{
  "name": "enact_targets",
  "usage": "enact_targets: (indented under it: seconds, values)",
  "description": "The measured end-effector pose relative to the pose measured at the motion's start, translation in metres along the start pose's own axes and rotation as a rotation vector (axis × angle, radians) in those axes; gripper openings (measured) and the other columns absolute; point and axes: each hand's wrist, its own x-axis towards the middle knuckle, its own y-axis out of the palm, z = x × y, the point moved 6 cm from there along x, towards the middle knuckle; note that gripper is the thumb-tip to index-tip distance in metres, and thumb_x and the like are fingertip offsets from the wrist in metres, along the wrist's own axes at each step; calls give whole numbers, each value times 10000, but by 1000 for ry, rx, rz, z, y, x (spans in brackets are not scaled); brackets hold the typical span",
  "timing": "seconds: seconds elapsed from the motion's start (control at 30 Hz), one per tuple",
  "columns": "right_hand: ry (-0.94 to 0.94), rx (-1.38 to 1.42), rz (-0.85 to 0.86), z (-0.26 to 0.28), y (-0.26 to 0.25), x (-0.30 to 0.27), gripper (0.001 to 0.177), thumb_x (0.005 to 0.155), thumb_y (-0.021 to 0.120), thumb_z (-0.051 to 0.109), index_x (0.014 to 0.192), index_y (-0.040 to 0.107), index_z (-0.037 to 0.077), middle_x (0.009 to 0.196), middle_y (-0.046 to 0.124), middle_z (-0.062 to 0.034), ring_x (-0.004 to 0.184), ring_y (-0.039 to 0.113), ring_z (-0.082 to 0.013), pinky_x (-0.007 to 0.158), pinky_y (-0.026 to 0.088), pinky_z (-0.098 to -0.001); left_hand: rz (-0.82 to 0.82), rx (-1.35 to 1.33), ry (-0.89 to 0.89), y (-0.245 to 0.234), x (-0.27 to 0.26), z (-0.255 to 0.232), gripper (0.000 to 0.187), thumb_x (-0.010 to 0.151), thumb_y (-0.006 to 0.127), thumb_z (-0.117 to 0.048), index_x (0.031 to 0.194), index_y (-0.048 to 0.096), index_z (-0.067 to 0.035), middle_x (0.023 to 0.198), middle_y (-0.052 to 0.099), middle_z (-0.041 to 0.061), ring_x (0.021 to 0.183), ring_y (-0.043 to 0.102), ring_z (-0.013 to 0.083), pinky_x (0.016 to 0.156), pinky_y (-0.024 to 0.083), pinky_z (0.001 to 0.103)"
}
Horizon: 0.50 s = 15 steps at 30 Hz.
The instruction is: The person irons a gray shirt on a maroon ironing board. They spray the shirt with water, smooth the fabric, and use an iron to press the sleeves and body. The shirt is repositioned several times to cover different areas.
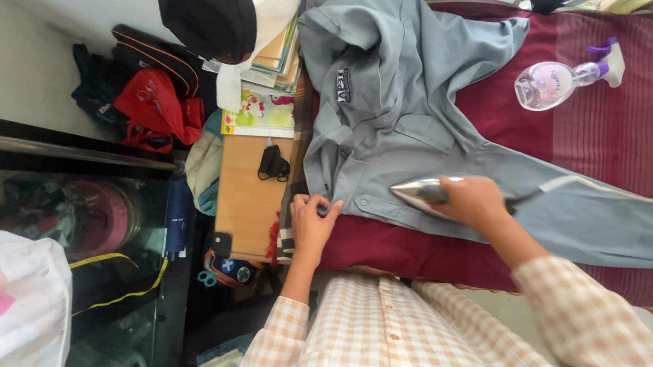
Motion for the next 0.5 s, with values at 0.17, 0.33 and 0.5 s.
enact_targets:
  seconds: [0.17, 0.33, 0.5]
  values:
    - [0, 93, -179, 16, -15, 9, 457, 778, 729, 609, 876, 707, 164, 756, 731, -110, 677, 717, -334, 609, 556, -473, 129, 30, -101, 14, 11, 13, 412, 767, 824, -499, 811, 722, -103, 1028, 548, 150, 1020, 569, 382, 806, 491, 494]
    - [49, 83, -158, 54, -15, 68, 486, 830, 725, 609, 892, 689, 129, 759, 732, -117, 689, 719, -341, 611, 553, -464, 206, -12, -62, 28, 16, 28, 426, 787, 805, -500, 774, 672, -95, 1033, 552, 142, 1033, 573, 372, 786, 492, 503]
    - [-3, 131, -74, 69, -16, 64, 403, 781, 734, 547, 892, 702, 160, 709, 725, -124, 669, 719, -354, 588, 549, -488, 190, 11, -52, 27, 9, 28, 425, 797, 792, -502, 779, 660, -98, 1013, 556, 139, 1029, 573, 373, 790, 495, 504]
